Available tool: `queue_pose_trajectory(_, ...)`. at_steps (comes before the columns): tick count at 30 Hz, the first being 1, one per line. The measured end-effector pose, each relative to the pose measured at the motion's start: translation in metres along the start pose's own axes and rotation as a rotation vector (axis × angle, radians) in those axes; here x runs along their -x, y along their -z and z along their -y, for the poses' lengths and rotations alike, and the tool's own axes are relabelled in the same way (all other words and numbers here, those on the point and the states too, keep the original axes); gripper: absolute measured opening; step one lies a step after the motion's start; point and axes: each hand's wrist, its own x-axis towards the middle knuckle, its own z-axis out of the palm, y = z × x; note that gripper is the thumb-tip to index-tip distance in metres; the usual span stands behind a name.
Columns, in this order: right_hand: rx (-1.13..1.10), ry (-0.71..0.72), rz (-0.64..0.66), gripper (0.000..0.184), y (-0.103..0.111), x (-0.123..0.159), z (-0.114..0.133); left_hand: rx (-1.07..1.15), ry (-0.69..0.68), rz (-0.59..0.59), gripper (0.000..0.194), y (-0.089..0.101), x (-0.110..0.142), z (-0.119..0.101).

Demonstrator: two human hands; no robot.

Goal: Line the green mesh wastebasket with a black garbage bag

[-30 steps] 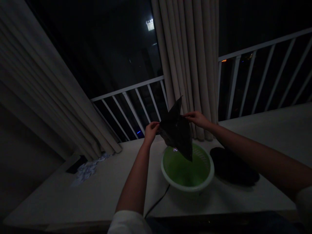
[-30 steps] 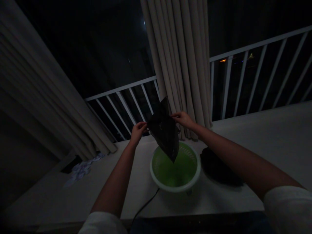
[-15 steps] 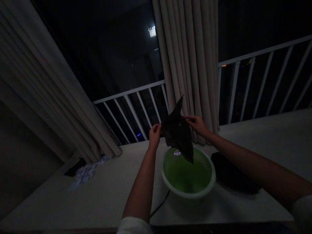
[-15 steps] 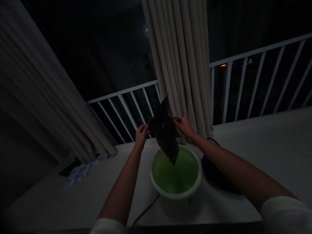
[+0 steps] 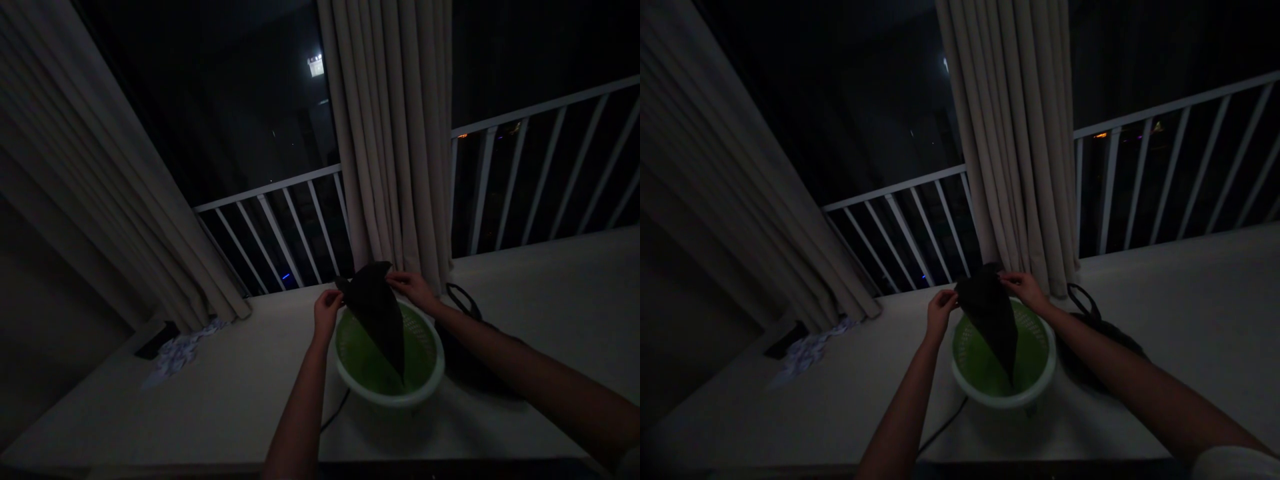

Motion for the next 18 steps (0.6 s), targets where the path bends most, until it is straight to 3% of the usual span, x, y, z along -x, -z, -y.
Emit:
queue_pose_trajectory(8,0.036,-0.091,0.042,0.025,-0.001,0.018,-0.023,-0.200,-0.067,0.045,0.015,0.006,0.016,0.026)
queue_pose_trajectory(18,0.059,-0.063,0.076,0.020,-0.003,0.043,-0.060,-0.461,-0.088,0.149,0.009,0.010,0.035,0.044)
